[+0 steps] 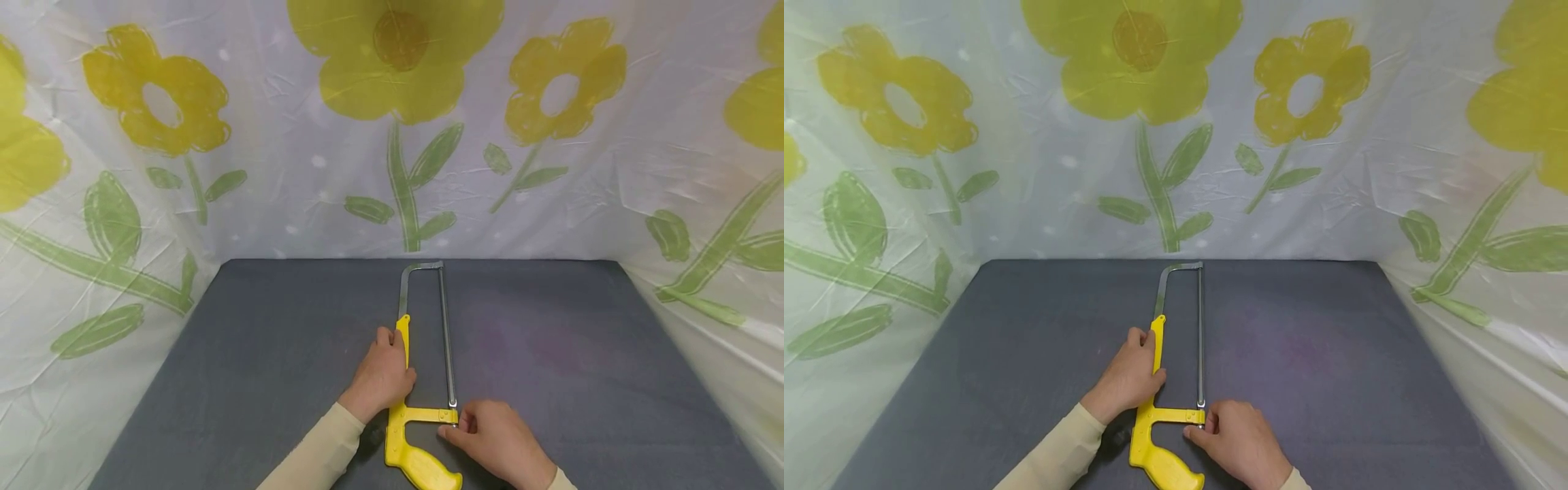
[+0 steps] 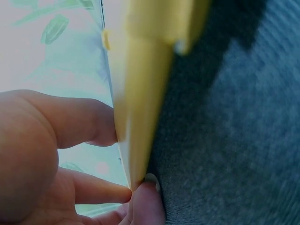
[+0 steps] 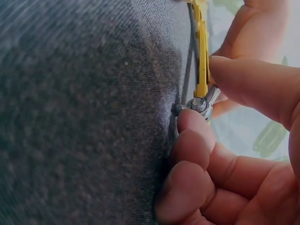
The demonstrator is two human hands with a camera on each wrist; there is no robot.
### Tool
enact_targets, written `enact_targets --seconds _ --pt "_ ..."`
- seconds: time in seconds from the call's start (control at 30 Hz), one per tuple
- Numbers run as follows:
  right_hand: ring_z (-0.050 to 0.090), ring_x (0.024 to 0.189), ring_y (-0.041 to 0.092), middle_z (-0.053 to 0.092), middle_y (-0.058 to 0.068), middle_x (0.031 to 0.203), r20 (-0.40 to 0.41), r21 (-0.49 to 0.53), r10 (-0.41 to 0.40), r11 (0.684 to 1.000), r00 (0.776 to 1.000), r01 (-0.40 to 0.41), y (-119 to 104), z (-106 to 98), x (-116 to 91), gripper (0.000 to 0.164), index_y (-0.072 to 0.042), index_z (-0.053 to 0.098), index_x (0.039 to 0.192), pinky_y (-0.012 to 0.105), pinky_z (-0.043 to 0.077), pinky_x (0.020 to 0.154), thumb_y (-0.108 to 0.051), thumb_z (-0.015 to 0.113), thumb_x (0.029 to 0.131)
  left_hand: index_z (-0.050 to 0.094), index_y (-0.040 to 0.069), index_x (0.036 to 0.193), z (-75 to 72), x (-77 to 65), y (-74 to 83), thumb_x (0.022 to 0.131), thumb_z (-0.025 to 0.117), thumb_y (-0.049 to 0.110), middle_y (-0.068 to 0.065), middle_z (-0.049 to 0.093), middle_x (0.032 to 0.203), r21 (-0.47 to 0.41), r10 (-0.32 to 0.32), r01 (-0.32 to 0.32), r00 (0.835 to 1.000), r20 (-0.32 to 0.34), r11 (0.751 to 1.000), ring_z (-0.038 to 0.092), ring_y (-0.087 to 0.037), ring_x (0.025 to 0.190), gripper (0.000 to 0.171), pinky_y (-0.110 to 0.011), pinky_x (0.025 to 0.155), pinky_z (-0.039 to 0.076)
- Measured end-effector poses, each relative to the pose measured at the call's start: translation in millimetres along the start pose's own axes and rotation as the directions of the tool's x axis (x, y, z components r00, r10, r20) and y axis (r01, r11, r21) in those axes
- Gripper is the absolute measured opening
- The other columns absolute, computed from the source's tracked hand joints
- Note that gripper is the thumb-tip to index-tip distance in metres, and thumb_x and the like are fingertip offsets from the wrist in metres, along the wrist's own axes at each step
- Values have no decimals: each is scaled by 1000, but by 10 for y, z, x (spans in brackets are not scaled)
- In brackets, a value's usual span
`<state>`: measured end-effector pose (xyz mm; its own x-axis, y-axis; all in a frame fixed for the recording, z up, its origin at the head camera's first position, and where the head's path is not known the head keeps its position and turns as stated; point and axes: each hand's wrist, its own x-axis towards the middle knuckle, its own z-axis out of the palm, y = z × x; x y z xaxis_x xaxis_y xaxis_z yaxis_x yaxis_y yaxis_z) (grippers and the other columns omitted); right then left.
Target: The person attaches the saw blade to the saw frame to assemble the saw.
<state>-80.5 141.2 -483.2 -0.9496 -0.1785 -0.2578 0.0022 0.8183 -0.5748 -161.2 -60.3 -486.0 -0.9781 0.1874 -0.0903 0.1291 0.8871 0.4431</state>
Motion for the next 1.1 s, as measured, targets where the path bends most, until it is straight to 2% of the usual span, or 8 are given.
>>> enact_targets --seconds 0.23,0.7,0.93,1.1 --pt "43 50 9 49 -10 56 -8 -3 -11 1000 1000 11 29 26 12 40 -26 59 65 25 30 47 -58 76 80 33 -5 154 12 0 -1 90 72 23 -16 41 132 -6 -11 11 1000 -6 1000 49 -19 85 80 -29 64 49" --pt "38 47 3 44 -14 53 -42 5 -130 991 991 130 106 -8 7 37 -29 54 65 22 30 47 -53 75 84 34 -5 154 5 -8 9 91 72 23 -16 41 133 -4 -4 3 1000 -9 1000 50 -19 86 79 -29 63 50" --pt "41 49 3 48 -13 56 -1 72 -159 985 987 158 133 -53 17 30 -30 58 69 22 32 48 -47 75 86 33 -6 154 10 2 -9 91 72 23 -16 42 132 -11 17 -17 1000 -15 1000 51 -19 86 79 -29 64 50" --pt "42 50 3 49 -13 57 15 76 -158 985 987 156 143 -74 23 29 -30 59 69 23 33 48 -46 74 87 33 -6 154 17 13 -9 92 71 23 -17 41 133 -8 15 -15 1000 -9 1000 51 -19 87 79 -30 64 50"
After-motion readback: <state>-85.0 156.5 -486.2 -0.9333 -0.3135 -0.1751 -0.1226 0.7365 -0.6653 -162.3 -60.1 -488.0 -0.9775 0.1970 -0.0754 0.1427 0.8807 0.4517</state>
